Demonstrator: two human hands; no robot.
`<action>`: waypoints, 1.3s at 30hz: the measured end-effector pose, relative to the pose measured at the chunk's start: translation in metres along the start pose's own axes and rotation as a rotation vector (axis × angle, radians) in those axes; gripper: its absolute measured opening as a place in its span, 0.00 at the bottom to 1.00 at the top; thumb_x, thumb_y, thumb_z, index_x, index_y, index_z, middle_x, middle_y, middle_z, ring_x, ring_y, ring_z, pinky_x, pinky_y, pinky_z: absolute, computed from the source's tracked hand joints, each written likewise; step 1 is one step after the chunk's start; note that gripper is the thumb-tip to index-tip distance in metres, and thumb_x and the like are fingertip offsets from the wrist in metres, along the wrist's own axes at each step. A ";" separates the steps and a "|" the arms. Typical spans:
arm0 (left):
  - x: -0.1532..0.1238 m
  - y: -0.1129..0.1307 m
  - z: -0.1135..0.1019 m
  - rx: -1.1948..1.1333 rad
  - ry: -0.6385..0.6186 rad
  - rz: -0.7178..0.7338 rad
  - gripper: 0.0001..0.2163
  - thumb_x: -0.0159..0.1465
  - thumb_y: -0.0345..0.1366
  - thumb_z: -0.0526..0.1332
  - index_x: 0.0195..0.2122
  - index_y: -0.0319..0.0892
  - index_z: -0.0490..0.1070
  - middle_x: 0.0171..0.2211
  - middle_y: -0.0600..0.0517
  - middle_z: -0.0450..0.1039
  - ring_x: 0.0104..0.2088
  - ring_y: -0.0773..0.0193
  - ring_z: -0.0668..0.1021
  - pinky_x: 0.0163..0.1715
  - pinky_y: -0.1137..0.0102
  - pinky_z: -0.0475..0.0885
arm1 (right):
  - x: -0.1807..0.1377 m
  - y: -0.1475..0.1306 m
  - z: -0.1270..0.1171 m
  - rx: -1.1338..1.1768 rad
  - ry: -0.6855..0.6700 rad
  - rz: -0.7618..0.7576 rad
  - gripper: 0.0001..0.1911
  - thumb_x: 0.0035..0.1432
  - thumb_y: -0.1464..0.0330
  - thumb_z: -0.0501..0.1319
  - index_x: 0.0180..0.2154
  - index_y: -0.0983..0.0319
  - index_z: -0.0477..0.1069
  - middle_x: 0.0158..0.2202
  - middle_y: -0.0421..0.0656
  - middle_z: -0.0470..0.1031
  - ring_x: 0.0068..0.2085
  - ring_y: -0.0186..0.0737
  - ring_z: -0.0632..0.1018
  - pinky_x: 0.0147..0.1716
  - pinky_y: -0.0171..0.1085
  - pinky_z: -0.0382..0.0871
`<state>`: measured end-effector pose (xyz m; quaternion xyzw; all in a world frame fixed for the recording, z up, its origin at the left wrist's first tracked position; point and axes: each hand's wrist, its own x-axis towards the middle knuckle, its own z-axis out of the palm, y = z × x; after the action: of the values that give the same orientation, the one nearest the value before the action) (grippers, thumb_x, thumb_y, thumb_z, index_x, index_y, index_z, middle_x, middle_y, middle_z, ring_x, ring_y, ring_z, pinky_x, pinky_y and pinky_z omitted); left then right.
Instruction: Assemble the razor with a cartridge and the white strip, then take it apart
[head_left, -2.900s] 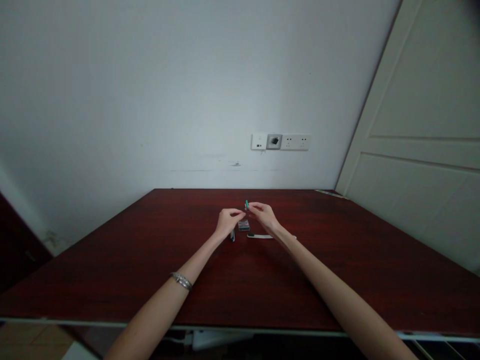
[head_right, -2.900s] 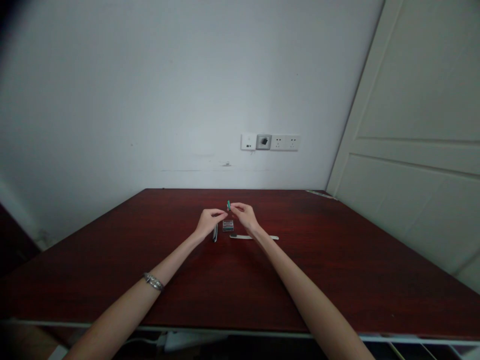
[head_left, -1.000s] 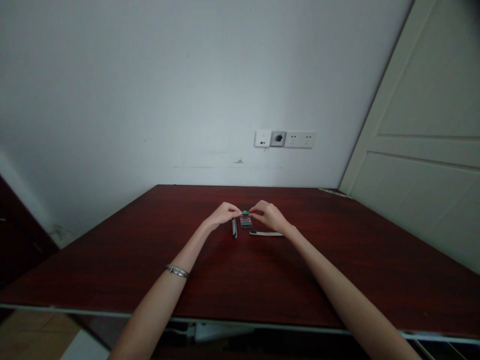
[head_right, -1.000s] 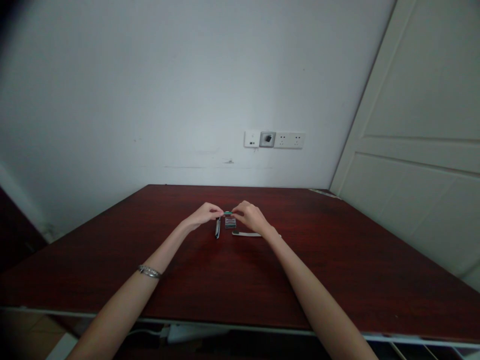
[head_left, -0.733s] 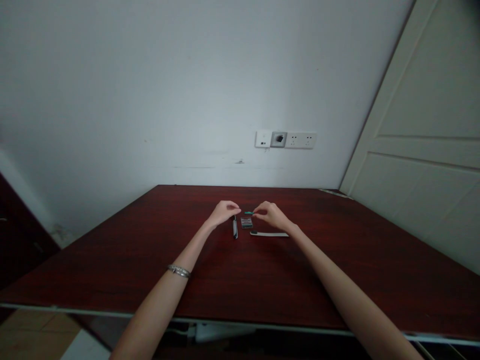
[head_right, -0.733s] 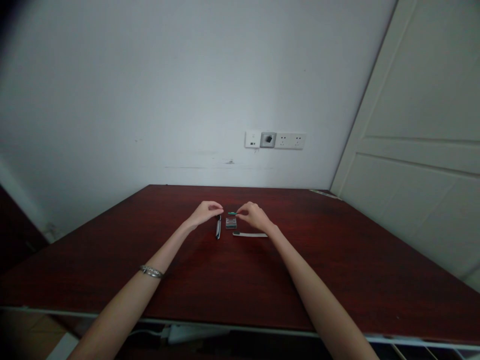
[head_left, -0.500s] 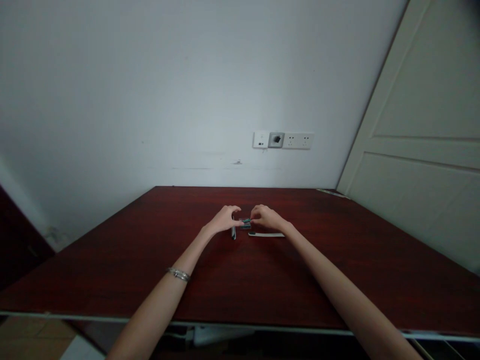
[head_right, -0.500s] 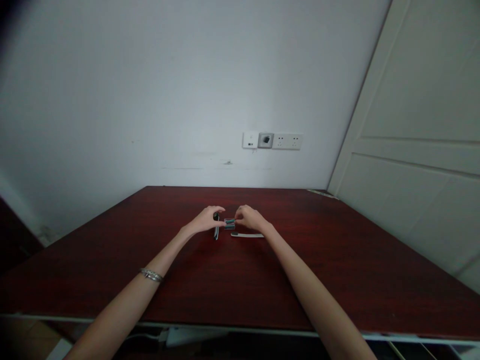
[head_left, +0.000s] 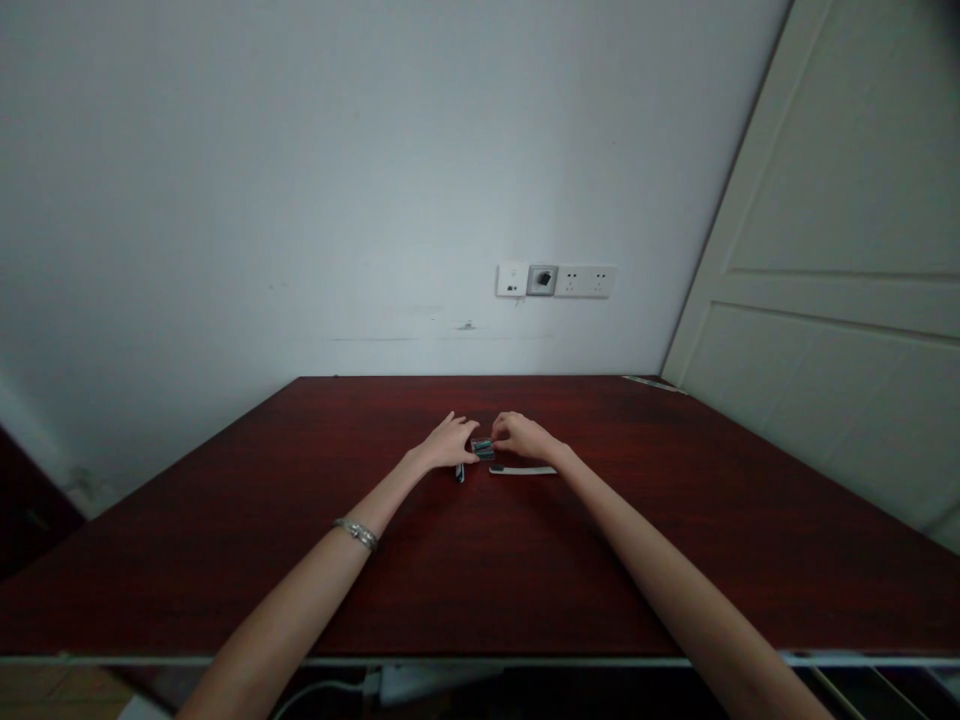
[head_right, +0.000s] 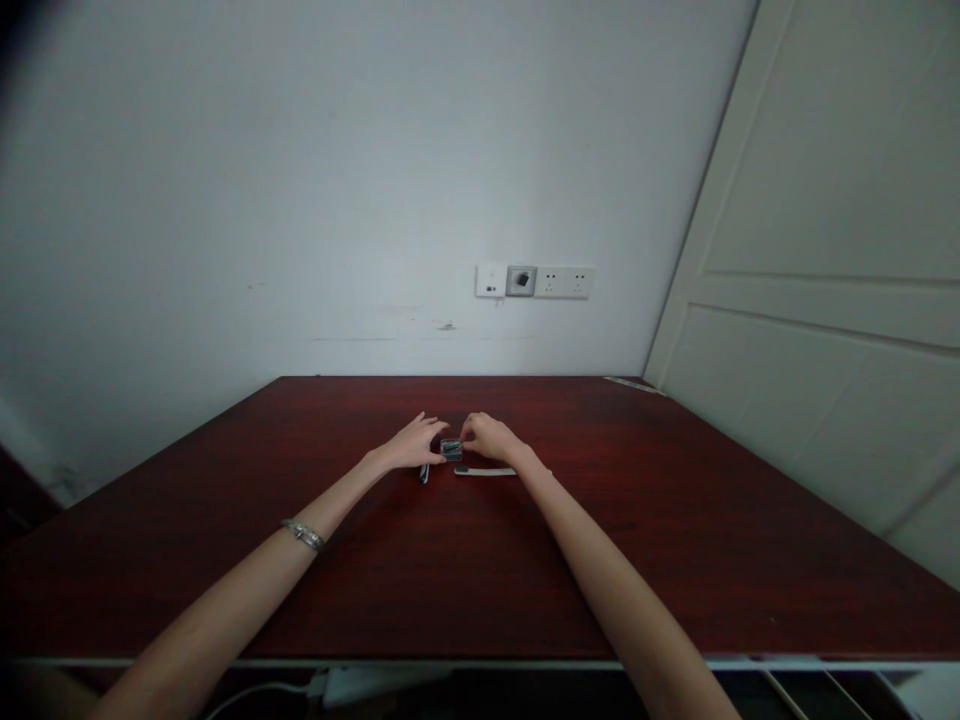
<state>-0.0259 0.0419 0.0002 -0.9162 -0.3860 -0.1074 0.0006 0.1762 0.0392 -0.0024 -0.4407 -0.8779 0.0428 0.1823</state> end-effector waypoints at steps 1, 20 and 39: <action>0.001 0.000 0.000 -0.014 -0.007 -0.003 0.30 0.51 0.43 0.63 0.53 0.36 0.60 0.51 0.41 0.66 0.55 0.53 0.64 0.58 0.59 0.47 | 0.000 0.000 0.000 0.002 0.003 -0.001 0.07 0.50 0.67 0.61 0.32 0.60 0.76 0.40 0.44 0.72 0.42 0.38 0.72 0.41 0.31 0.61; 0.003 0.004 -0.004 -0.075 -0.039 -0.019 0.25 0.52 0.43 0.61 0.50 0.39 0.62 0.49 0.45 0.69 0.55 0.58 0.65 0.58 0.56 0.43 | 0.000 0.010 0.008 0.178 0.058 -0.016 0.08 0.51 0.66 0.61 0.32 0.61 0.77 0.36 0.44 0.74 0.38 0.38 0.73 0.41 0.32 0.62; 0.001 -0.003 0.006 -0.156 -0.015 -0.035 0.28 0.54 0.45 0.61 0.54 0.40 0.57 0.48 0.45 0.71 0.54 0.59 0.67 0.58 0.56 0.41 | 0.000 0.002 0.009 0.175 0.047 -0.004 0.09 0.51 0.66 0.61 0.34 0.62 0.77 0.37 0.44 0.75 0.38 0.37 0.73 0.40 0.31 0.62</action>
<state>-0.0263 0.0456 -0.0057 -0.9074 -0.3923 -0.1304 -0.0755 0.1746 0.0416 -0.0108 -0.4221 -0.8672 0.1086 0.2407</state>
